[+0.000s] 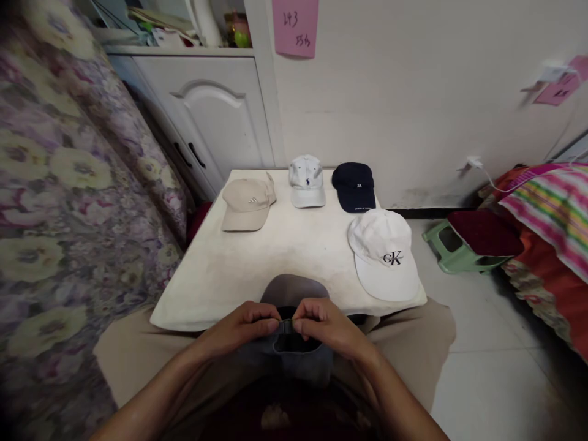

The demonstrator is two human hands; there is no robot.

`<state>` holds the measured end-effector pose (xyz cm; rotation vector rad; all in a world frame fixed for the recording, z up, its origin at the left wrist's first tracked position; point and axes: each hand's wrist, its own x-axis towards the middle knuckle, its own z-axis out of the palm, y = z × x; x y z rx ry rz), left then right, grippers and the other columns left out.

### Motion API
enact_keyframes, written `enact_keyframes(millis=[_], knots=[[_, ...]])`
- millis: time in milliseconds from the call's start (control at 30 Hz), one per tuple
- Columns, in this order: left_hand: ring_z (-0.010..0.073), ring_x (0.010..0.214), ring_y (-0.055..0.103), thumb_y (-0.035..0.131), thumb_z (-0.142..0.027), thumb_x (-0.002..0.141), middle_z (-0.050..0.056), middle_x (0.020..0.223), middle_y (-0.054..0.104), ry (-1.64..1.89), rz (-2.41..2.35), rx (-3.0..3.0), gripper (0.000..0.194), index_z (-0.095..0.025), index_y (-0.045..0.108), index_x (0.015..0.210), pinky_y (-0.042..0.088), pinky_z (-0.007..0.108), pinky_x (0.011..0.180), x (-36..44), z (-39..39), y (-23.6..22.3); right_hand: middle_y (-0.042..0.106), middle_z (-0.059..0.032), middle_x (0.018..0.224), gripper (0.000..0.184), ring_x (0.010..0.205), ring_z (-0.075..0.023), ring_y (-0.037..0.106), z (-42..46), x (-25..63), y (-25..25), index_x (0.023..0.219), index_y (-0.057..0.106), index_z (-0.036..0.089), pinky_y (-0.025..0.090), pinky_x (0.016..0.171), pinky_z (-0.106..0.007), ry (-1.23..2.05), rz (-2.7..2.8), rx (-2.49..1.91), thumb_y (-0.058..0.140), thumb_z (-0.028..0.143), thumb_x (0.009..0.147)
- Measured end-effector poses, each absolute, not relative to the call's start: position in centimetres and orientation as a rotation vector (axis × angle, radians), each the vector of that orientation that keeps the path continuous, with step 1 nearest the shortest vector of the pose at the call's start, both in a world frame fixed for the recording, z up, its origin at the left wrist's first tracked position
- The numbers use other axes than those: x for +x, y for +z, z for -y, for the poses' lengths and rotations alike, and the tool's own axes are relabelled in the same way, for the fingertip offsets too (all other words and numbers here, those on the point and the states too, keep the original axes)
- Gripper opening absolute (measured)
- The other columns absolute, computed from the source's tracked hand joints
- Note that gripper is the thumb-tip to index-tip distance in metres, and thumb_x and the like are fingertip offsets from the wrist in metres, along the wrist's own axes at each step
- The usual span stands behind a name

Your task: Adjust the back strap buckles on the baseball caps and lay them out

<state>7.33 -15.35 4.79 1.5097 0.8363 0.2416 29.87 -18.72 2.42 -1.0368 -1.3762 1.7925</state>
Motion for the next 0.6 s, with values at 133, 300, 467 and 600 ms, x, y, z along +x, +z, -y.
enact_keyframes(millis=[133,300,467,600], knots=[[0.0108,0.058,0.032,0.052,-0.054,0.091,-0.005,0.062,0.037,0.278,-0.838,1.462,0.044,-0.017,0.052,0.066,0.024,0.024,0.052,7.2,15.2,4.7,0.049,0.005,0.062,0.016,0.057,-0.0092,0.039,18.7,29.8,2.6,0.075,0.059,0.017,0.027,0.054,-0.023,1.851,1.332,-1.01,0.068,0.029,0.076],[0.0111,0.059,0.037,0.05,-0.052,0.092,-0.004,0.064,0.043,0.302,-0.879,1.393,0.042,-0.016,0.056,0.072,0.028,0.024,0.054,6.7,15.2,4.3,0.047,0.0054,0.062,0.021,0.056,-0.0086,0.035,18.8,29.4,2.0,0.076,0.058,0.016,0.024,0.052,-0.022,1.866,1.253,-0.998,0.071,0.033,0.074],[0.0118,0.061,0.035,0.051,-0.055,0.091,-0.004,0.066,0.04,0.289,-0.891,1.384,0.042,-0.018,0.05,0.071,0.026,0.024,0.054,5.8,14.8,4.6,0.048,0.0051,0.062,0.027,0.055,-0.0084,0.036,18.9,29.6,1.6,0.077,0.058,0.017,0.023,0.051,-0.022,1.89,1.165,-1.012,0.073,0.038,0.074],[0.0117,0.062,0.032,0.054,-0.056,0.089,-0.004,0.066,0.036,0.306,-0.846,1.493,0.045,-0.018,0.046,0.067,0.026,0.024,0.057,5.2,14.2,5.2,0.047,0.0053,0.061,0.032,0.053,-0.0082,0.036,19.0,30.0,1.9,0.078,0.058,0.017,0.023,0.05,-0.022,1.89,1.153,-1.021,0.075,0.043,0.073]])
